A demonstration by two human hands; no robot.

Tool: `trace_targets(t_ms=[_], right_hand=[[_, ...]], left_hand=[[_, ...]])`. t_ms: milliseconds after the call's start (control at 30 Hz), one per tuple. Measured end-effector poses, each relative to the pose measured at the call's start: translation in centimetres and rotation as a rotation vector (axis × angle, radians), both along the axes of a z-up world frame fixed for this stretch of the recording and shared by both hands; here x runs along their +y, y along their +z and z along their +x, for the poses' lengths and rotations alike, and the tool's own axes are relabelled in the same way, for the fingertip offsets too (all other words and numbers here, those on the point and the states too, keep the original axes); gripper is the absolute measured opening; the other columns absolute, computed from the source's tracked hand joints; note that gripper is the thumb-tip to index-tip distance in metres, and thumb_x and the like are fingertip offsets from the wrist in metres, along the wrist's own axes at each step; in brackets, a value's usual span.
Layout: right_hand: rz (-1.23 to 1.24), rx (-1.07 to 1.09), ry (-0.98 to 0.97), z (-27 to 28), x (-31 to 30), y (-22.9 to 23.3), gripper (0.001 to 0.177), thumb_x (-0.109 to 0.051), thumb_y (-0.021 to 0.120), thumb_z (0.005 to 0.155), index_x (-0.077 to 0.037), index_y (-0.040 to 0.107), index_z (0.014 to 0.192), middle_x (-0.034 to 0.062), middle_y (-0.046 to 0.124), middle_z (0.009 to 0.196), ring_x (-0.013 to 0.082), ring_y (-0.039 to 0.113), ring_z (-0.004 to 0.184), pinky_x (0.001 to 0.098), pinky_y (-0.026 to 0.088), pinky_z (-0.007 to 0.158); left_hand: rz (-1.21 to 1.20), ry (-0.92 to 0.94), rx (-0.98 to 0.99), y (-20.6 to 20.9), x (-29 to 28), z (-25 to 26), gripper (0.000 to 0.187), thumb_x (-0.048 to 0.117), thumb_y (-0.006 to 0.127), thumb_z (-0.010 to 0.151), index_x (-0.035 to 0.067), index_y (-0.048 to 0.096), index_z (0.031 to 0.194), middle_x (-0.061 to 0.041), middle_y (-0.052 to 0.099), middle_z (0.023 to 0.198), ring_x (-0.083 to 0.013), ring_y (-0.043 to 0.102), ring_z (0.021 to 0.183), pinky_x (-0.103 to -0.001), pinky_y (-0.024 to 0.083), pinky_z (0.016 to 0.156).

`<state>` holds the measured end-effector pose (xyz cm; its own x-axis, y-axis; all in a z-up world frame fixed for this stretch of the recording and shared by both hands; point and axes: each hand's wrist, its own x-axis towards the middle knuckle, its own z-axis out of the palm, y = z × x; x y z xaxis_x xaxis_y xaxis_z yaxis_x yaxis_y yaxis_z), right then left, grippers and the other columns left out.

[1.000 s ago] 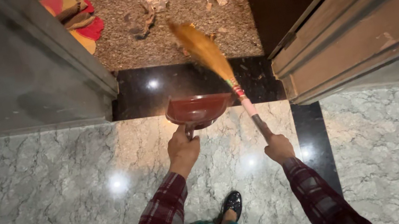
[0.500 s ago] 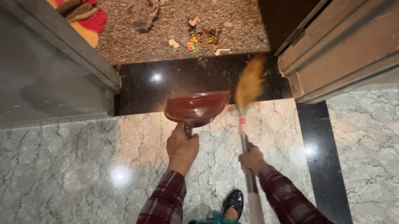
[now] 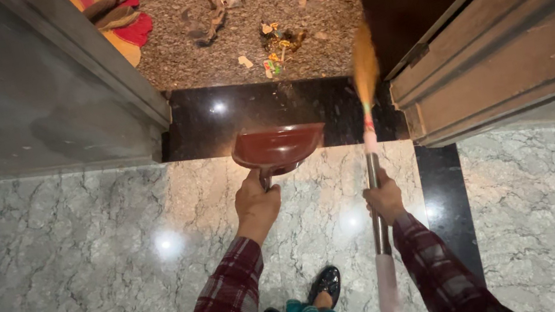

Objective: The person sweeps debris from the floor and stairs into a dustpan using a broom.

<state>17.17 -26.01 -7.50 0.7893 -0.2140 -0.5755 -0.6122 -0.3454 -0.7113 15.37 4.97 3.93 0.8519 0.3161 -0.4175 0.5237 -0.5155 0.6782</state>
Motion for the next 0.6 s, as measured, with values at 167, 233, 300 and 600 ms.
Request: trace_targets(t_ms=[167, 233, 300, 600], right_hand=[[0.092, 0.134, 0.011, -4.2, 1.4, -9.3, 0.034, 0.002, 0.065, 0.078, 0.0, 0.059, 0.111, 0.0112, 0.062, 0.066, 0.0231, 0.059, 0.048, 0.038, 0.049, 0.041], [0.134, 0.178, 0.07, -6.5, 4.9, -10.7, 0.031, 0.002, 0.065, 0.078, 0.0, 0.059, 0.108, 0.0123, 0.062, 0.065, 0.0243, 0.06, 0.047, 0.0387, 0.049, 0.04], [0.184, 0.174, 0.127, -6.5, 8.2, -10.8, 0.028, 0.002, 0.066, 0.078, 0.0, 0.059, 0.105, 0.0134, 0.062, 0.064, 0.0255, 0.06, 0.046, 0.0394, 0.049, 0.039], [0.334, 0.001, 0.145, 6.2, 5.9, -3.6, 0.056, 0.001, 0.066, 0.078, -0.009, 0.055, 0.131, 0.0068, 0.058, 0.065, 0.0166, 0.054, 0.046, 0.034, 0.047, 0.038]], left_hand=[[0.032, -0.009, -0.039, -0.3, 0.5, -0.2, 0.043, 0.02, 0.072, 0.08, 0.013, 0.064, 0.122, -0.018, 0.075, 0.098, -0.0382, 0.071, 0.098, -0.048, 0.054, 0.087], [0.048, 0.0, -0.033, -0.9, 0.8, -0.3, 0.04, 0.021, 0.073, 0.081, 0.012, 0.065, 0.119, -0.018, 0.075, 0.098, -0.039, 0.07, 0.098, -0.048, 0.054, 0.087], [0.063, 0.009, -0.048, -1.5, 1.3, -0.2, 0.039, 0.021, 0.074, 0.08, 0.012, 0.066, 0.117, -0.019, 0.074, 0.099, -0.0399, 0.07, 0.099, -0.049, 0.054, 0.087], [0.091, 0.022, -0.078, -3.3, 1.7, -0.1, 0.038, 0.021, 0.075, 0.079, 0.01, 0.066, 0.114, -0.018, 0.074, 0.1, -0.0404, 0.069, 0.098, -0.05, 0.053, 0.086]])
